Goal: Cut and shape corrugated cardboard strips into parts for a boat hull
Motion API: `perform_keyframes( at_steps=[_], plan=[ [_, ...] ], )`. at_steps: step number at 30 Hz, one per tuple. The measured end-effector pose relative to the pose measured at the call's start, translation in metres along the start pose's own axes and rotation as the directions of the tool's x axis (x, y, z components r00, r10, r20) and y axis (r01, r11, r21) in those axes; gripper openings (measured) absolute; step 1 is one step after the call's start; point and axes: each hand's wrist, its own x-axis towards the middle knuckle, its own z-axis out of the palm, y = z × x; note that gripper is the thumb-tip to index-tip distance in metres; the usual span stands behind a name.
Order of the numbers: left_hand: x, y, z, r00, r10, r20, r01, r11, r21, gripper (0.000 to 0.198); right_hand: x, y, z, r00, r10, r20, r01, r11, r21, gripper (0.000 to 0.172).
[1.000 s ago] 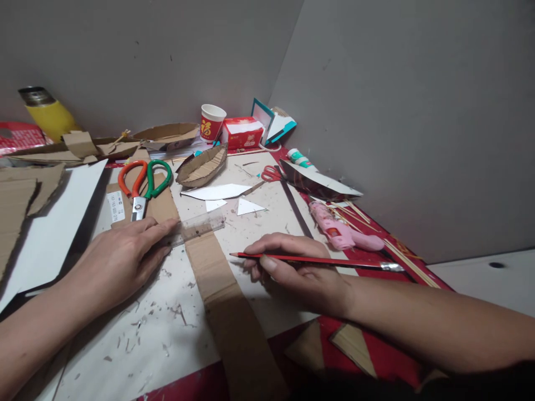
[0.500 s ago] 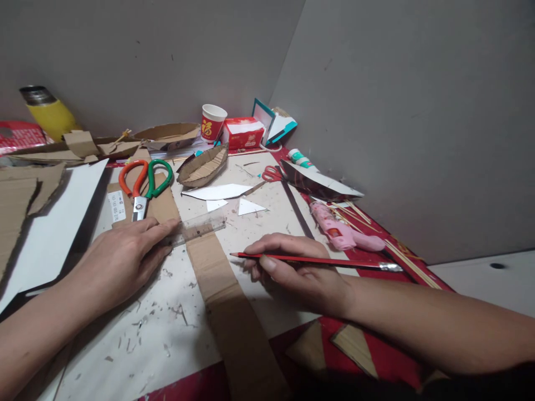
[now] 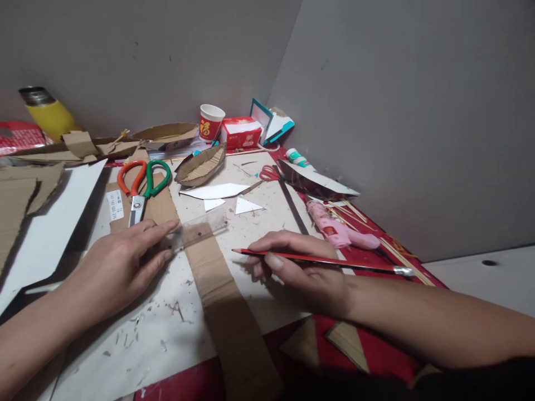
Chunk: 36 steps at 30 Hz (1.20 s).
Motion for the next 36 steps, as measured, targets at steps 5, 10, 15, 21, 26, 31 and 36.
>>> perform_keyframes(
  at_steps=[5,10,15,21,26,31,36],
  plan=[
    [-0.017,0.016,0.002,0.998,0.067,-0.022,-0.068,0.994,-0.091,0.047,-0.005,-0.006,-0.003,0.969,-0.242,-0.041,0.236,0.966,-0.106,0.018],
    [-0.035,0.035,0.005,0.995,0.102,-0.016,-0.103,0.990,-0.093,0.044,-0.007,-0.010,-0.001,0.970,-0.243,-0.026,0.234,0.953,-0.193,0.018],
    [-0.050,0.046,0.010,0.993,0.118,-0.003,-0.117,0.990,-0.078,0.044,-0.009,-0.010,0.002,0.953,-0.300,-0.054,0.286,0.942,-0.175,0.018],
    [-0.053,0.052,0.014,0.995,0.103,-0.005,-0.103,0.993,-0.054,0.044,-0.011,-0.006,0.001,0.936,-0.345,-0.062,0.331,0.928,-0.173,0.018],
    [-0.048,0.051,0.016,0.994,0.104,-0.021,-0.105,0.992,-0.065,0.043,-0.011,-0.012,0.000,0.929,-0.370,-0.030,0.354,0.908,-0.222,0.018],
    [-0.049,0.049,0.019,0.992,0.117,-0.046,-0.120,0.990,-0.069,0.045,-0.011,-0.017,0.003,0.935,-0.326,0.142,0.352,0.901,-0.253,0.020],
    [-0.049,0.047,0.021,0.993,0.109,-0.045,-0.111,0.993,-0.049,0.045,-0.012,-0.009,0.013,0.960,-0.164,0.229,0.216,0.951,-0.221,0.020]
  ],
)
